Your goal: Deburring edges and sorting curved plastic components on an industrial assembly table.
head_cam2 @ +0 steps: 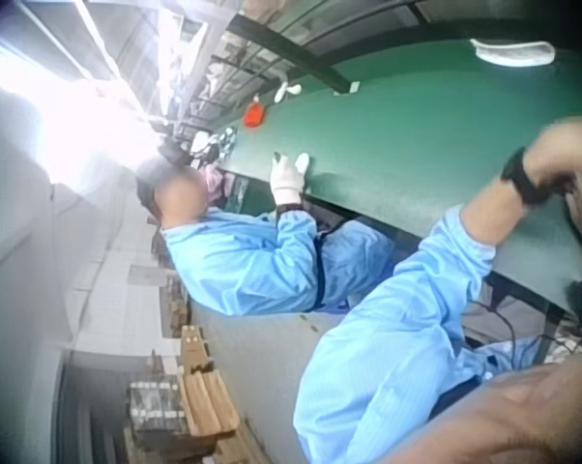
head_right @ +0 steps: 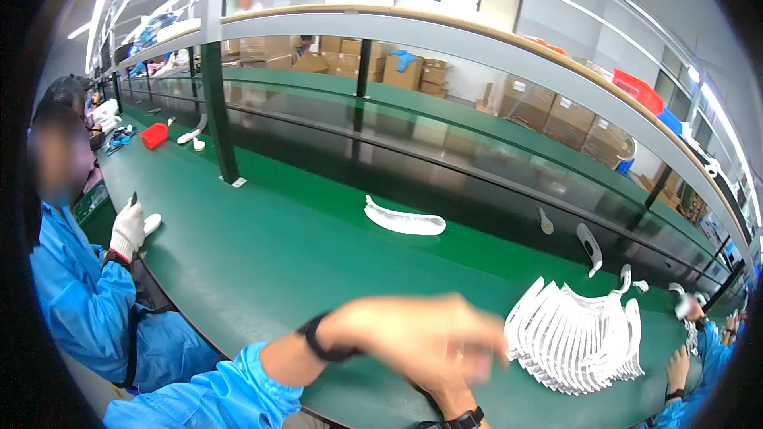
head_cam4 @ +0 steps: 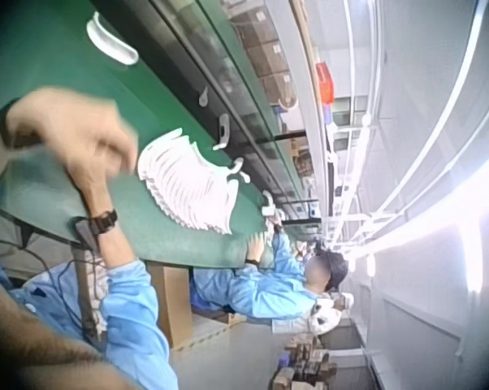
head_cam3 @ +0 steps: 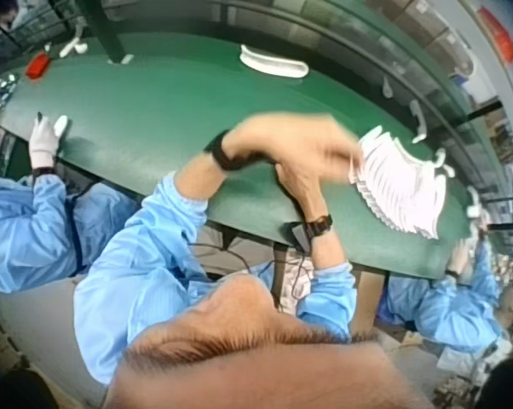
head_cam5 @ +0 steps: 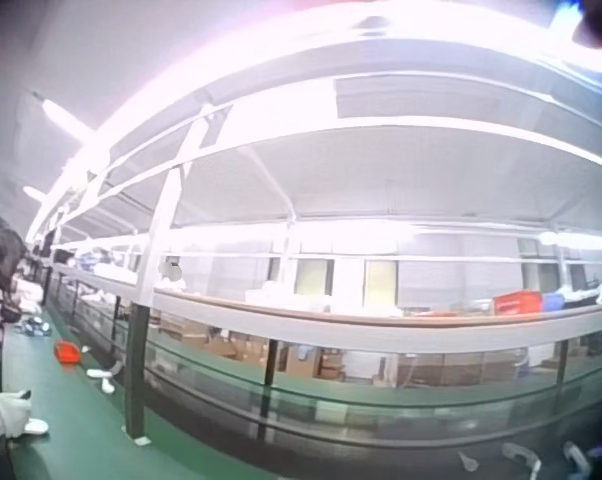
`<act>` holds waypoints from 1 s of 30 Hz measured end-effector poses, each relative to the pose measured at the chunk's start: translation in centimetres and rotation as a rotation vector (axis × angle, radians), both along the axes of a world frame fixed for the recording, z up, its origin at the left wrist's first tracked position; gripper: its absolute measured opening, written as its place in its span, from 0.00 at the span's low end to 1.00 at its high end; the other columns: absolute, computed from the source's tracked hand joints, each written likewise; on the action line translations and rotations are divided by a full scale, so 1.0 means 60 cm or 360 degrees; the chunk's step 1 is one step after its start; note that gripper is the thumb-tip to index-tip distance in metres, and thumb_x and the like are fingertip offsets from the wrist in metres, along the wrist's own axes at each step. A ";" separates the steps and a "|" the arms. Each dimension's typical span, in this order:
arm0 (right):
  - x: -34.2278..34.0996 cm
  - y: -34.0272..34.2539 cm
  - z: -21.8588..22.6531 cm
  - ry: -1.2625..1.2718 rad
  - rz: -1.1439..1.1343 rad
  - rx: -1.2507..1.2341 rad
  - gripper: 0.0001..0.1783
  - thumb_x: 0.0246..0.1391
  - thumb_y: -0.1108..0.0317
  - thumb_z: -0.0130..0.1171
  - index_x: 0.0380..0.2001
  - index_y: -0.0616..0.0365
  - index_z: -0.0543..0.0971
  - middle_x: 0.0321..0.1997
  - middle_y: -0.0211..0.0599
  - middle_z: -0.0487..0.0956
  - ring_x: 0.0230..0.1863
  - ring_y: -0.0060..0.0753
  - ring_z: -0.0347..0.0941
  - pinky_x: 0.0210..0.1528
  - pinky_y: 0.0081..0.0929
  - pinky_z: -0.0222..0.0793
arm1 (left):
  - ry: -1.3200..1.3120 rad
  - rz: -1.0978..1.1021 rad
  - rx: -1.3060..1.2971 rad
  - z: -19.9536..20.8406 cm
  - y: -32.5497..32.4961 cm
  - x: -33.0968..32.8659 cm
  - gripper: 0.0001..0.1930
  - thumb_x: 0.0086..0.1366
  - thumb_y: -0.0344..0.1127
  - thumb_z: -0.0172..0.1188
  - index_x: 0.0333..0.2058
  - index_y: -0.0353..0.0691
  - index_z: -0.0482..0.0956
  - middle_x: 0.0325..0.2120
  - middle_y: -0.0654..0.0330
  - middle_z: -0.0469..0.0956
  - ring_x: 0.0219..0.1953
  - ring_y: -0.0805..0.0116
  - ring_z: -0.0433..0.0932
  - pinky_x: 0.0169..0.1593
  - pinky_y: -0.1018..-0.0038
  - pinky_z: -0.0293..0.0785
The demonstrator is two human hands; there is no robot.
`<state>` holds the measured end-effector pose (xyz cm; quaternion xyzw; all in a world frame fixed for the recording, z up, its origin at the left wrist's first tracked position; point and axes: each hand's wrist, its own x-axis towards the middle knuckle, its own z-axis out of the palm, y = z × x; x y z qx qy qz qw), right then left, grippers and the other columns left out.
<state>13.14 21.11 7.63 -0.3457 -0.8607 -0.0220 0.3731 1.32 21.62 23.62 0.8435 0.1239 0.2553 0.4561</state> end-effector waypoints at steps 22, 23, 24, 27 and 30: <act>0.014 -0.004 -0.001 -0.0312 -0.0048 -0.0446 0.12 0.38 0.68 0.61 0.22 0.59 0.68 0.18 0.38 0.71 0.23 0.42 0.70 0.26 0.37 0.66 | 0.0570 0.2097 0.0766 -0.244 0.271 -0.182 0.10 0.61 0.37 0.53 0.34 0.37 0.77 0.23 0.49 0.77 0.38 0.55 0.75 0.44 0.62 0.68; 0.014 -0.007 -0.002 -0.0314 -0.0040 -0.0443 0.12 0.38 0.68 0.61 0.22 0.59 0.68 0.18 0.38 0.71 0.23 0.42 0.70 0.26 0.37 0.66 | 0.0108 0.2134 0.0389 -0.241 0.262 -0.181 0.10 0.62 0.37 0.51 0.32 0.36 0.75 0.22 0.50 0.77 0.31 0.58 0.76 0.37 0.65 0.70; 0.013 -0.004 -0.002 -0.0296 -0.0050 -0.0462 0.12 0.38 0.69 0.60 0.22 0.60 0.68 0.19 0.40 0.71 0.23 0.43 0.70 0.26 0.38 0.66 | -0.0358 0.2126 0.0021 -0.230 0.256 -0.181 0.11 0.63 0.37 0.50 0.29 0.35 0.74 0.20 0.51 0.76 0.25 0.61 0.77 0.30 0.67 0.73; 0.007 0.002 0.004 -0.0268 -0.0061 -0.0453 0.10 0.38 0.69 0.59 0.21 0.60 0.68 0.19 0.41 0.72 0.23 0.45 0.70 0.27 0.39 0.67 | -0.0805 0.2162 0.0045 -0.220 0.199 -0.169 0.12 0.65 0.35 0.46 0.27 0.33 0.69 0.16 0.56 0.73 0.16 0.69 0.75 0.20 0.74 0.71; 0.010 -0.008 0.008 -0.0276 -0.0101 -0.0452 0.10 0.39 0.69 0.58 0.20 0.60 0.68 0.19 0.42 0.72 0.22 0.46 0.70 0.26 0.40 0.67 | -0.1023 0.2062 -0.0041 -0.190 0.099 -0.138 0.11 0.67 0.34 0.43 0.28 0.34 0.66 0.15 0.62 0.70 0.15 0.76 0.71 0.18 0.79 0.70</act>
